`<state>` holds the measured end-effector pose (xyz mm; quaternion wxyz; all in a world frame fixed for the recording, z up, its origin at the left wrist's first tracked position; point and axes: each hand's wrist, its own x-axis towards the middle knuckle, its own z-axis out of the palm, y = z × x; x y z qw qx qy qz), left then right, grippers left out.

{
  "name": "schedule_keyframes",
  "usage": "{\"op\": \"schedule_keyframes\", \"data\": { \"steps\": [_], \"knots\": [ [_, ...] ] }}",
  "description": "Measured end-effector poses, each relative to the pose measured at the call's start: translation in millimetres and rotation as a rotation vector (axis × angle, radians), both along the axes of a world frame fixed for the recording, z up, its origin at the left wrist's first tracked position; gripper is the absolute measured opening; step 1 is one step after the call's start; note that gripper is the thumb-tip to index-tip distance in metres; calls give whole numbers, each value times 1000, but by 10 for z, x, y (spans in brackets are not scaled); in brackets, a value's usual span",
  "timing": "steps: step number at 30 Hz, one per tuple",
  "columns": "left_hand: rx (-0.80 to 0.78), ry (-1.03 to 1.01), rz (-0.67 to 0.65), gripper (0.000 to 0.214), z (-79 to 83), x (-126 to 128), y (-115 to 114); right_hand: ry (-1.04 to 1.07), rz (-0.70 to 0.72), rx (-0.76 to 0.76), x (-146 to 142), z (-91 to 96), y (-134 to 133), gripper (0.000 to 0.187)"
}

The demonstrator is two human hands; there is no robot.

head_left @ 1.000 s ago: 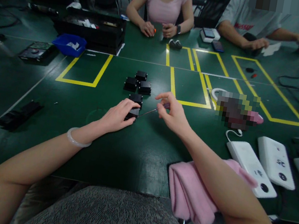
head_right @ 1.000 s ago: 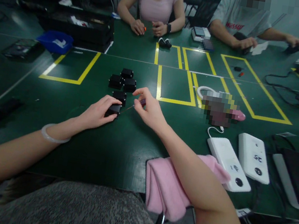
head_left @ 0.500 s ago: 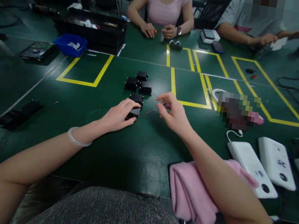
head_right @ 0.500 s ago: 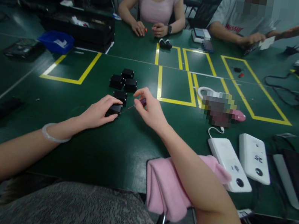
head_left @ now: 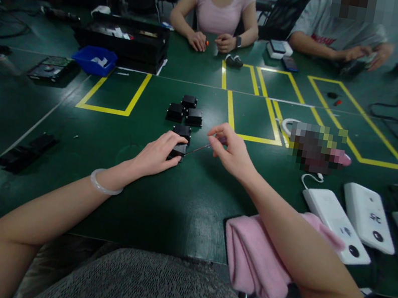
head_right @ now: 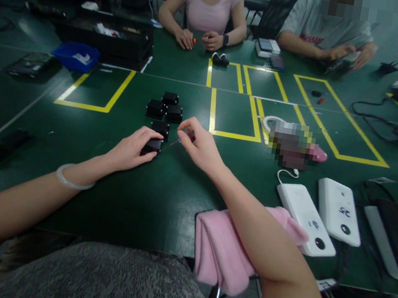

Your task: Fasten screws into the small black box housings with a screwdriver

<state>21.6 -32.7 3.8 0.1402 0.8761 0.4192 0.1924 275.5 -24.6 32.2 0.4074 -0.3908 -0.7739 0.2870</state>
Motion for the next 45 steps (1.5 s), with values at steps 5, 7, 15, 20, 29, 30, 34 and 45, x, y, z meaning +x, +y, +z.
{"op": "schedule_keyframes", "data": {
  "steps": [5,7,15,20,29,30,34,45],
  "knots": [
    [-2,0,2,44,11,-2,-1,-16,5,-46,-1,-9,3,10],
    [-2,-2,-1,44,5,-4,0,2,17,-23,-6,-5,-2,8],
    [13,-15,2,43,-28,-7,10,2,18,-28,3,-16,16,21],
    [17,-12,-1,43,-21,-8,8,20,30,21,-7,-6,-6,6],
    [5,-2,0,45,-15,-12,8,-4,8,-49,0,2,3,22],
    [5,-4,1,44,-16,-11,8,-4,10,-58,-2,2,2,20],
    [1,-2,5,44,-11,-10,6,22,48,-42,-7,8,-14,4],
    [6,-15,-2,44,-24,-10,11,10,33,-80,-3,11,-6,12]
  ]
}}
